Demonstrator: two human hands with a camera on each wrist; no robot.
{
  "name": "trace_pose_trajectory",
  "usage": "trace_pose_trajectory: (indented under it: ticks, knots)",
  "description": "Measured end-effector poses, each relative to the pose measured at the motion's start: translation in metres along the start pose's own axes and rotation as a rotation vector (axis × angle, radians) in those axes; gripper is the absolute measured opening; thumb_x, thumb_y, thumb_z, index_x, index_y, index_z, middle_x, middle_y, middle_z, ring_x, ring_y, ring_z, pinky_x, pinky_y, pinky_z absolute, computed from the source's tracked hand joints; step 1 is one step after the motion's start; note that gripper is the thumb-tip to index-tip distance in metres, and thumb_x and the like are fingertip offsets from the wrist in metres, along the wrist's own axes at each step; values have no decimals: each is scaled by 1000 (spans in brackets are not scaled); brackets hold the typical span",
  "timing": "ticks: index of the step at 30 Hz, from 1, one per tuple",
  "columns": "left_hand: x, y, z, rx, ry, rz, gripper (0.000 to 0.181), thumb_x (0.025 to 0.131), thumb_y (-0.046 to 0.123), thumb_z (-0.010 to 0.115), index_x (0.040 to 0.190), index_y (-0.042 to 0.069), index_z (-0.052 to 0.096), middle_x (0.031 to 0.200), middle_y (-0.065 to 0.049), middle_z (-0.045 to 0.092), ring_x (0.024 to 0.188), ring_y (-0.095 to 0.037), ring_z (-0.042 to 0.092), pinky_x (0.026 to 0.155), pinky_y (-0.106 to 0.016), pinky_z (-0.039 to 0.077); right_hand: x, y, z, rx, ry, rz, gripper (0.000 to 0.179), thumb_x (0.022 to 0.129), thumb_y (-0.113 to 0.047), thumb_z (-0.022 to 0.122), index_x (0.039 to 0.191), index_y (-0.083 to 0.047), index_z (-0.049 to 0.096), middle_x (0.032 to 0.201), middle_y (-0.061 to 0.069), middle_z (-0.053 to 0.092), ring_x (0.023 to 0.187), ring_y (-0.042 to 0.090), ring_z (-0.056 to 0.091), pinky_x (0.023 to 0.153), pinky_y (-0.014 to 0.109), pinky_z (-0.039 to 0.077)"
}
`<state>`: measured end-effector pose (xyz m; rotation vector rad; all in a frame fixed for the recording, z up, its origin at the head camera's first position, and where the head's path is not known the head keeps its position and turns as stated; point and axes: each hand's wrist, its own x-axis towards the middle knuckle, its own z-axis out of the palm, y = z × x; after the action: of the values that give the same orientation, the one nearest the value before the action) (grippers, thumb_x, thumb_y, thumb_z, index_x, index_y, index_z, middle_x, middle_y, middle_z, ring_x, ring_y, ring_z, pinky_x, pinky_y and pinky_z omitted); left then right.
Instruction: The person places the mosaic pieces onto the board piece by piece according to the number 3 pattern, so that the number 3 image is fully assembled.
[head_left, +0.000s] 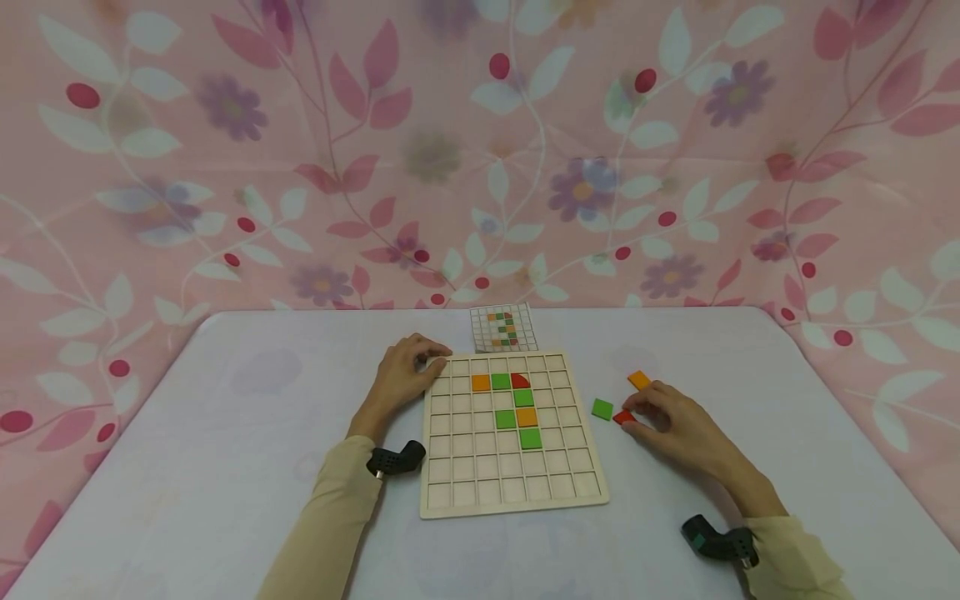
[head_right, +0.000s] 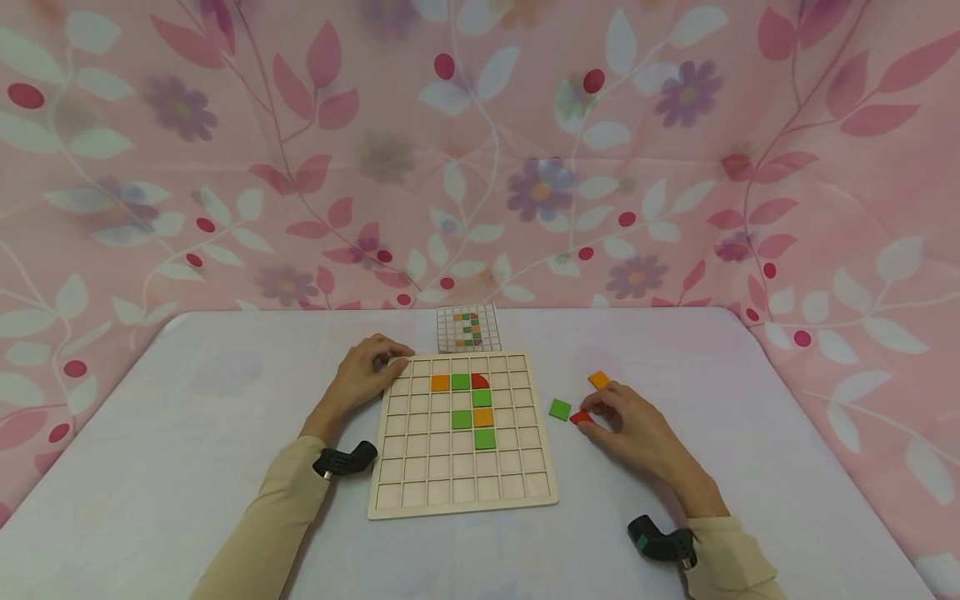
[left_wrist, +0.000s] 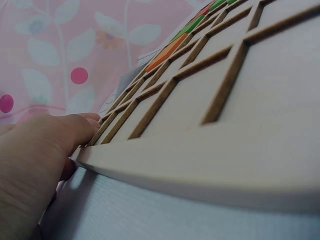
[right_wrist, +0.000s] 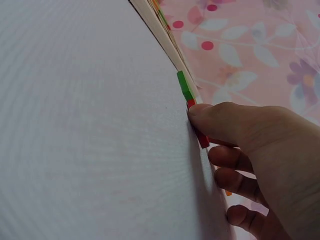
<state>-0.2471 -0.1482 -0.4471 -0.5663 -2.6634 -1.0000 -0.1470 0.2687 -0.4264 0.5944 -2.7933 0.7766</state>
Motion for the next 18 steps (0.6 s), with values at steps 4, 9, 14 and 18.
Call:
trace_pose_trajectory:
  ticks: [4, 9, 14, 18]
  knots:
    - [0, 0, 0, -1, 5, 0, 14, 89, 23, 66, 101, 21, 73, 93, -1, 64, 80, -17, 50, 75, -33, 31, 0, -1, 0, 1, -10, 2, 20, 78, -21, 77, 96, -20, 67, 92, -8, 59, 81, 6, 51, 72, 22, 45]
    - [0, -1, 1, 1, 9, 9, 14, 88, 23, 66, 101, 21, 73, 92, 0, 64, 80, -16, 50, 75, -33, 31, 0, -1, -2, 12, -10, -11, 22, 79, -20, 77, 98, -19, 67, 90, -9, 59, 80, 6, 52, 69, 22, 46]
    - [0, -1, 1, 2, 4, 6, 14, 89, 25, 65, 101, 22, 72, 93, 1, 64, 81, -16, 50, 76, -34, 32, 1, -1, -3, 18, -13, -16, 23, 79, -20, 76, 100, -18, 67, 89, -10, 60, 79, 6, 52, 67, 22, 46]
    - [0, -1, 1, 3, -2, -4, 14, 89, 25, 65, 100, 22, 72, 93, 1, 64, 82, -16, 50, 76, -33, 31, 2, -2, -4, 21, -13, -33, 25, 79, -19, 76, 102, -17, 67, 88, -11, 63, 78, 2, 53, 68, 22, 47]
